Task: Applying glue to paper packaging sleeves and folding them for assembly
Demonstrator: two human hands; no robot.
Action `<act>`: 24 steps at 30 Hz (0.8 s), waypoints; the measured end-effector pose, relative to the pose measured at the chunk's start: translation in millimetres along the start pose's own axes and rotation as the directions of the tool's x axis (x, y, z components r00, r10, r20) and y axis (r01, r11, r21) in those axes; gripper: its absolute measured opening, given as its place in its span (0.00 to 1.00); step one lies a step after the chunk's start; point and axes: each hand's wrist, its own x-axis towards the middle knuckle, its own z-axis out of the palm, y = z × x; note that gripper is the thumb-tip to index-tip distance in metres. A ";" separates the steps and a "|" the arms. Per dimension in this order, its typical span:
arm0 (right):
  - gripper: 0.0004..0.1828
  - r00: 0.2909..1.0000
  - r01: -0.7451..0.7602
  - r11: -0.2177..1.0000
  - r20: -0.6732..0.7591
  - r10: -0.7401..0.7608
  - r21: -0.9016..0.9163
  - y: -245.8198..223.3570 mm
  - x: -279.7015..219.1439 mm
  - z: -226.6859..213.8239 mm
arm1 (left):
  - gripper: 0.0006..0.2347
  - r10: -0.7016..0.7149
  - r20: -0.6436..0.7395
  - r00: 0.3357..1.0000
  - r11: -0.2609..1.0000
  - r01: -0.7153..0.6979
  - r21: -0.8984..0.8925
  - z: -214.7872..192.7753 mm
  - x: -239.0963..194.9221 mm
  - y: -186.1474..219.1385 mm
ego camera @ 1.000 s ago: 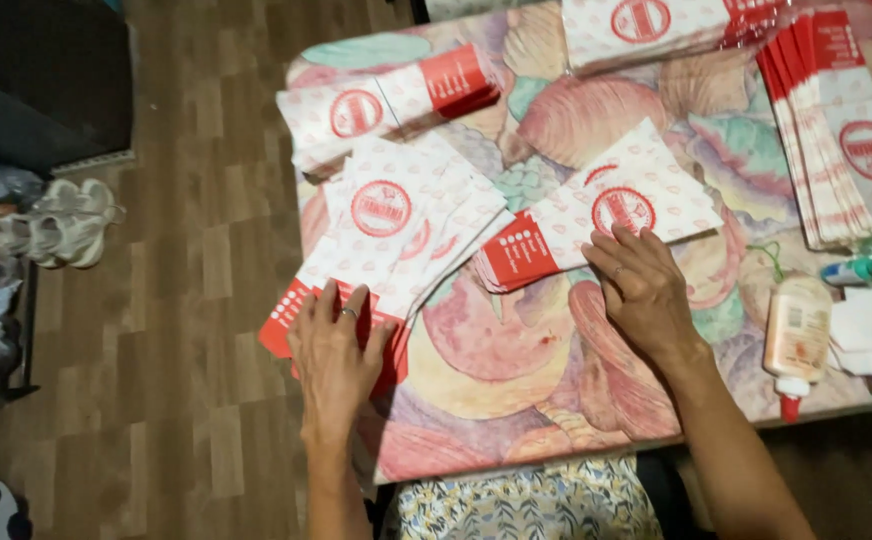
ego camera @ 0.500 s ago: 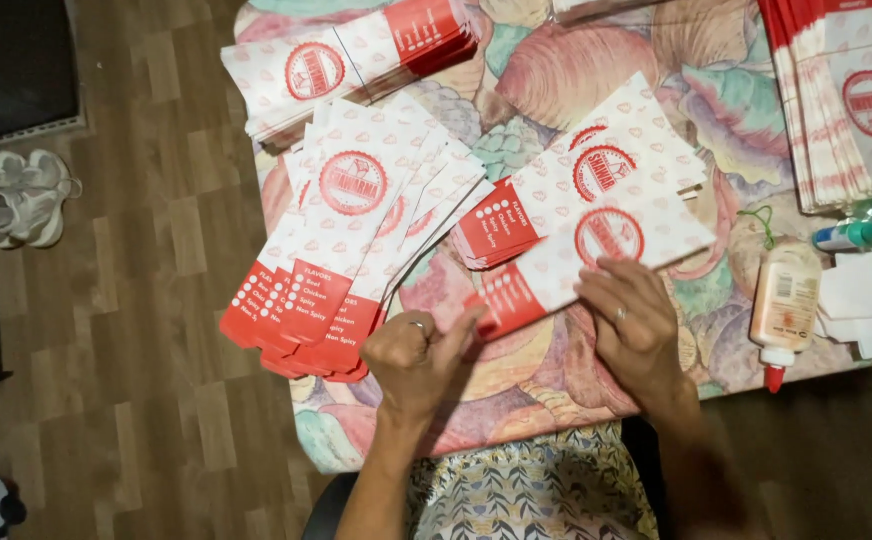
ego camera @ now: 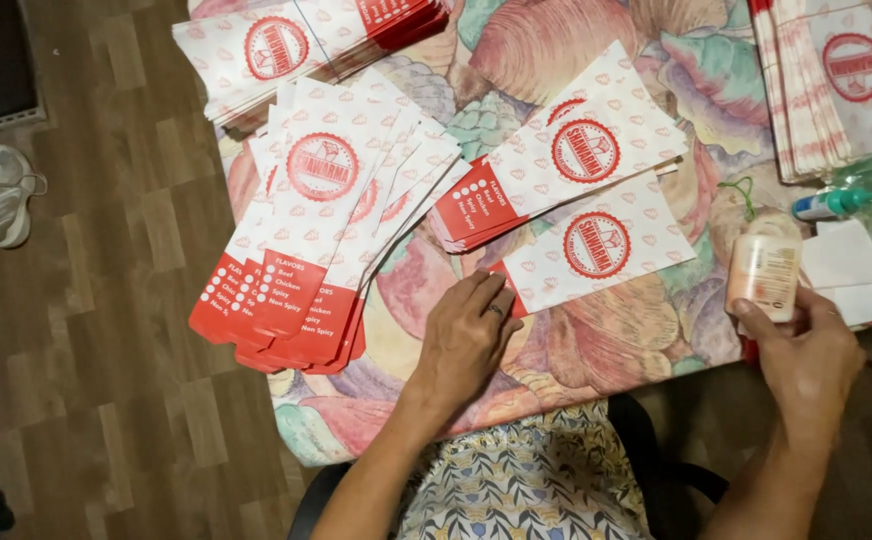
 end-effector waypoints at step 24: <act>0.27 0.979 0.201 0.616 -0.185 -0.091 0.762 -89.7 -34.1 38.3 | 0.08 -0.286 0.157 0.945 0.940 0.309 -0.148 -11.8 16.2 -24.3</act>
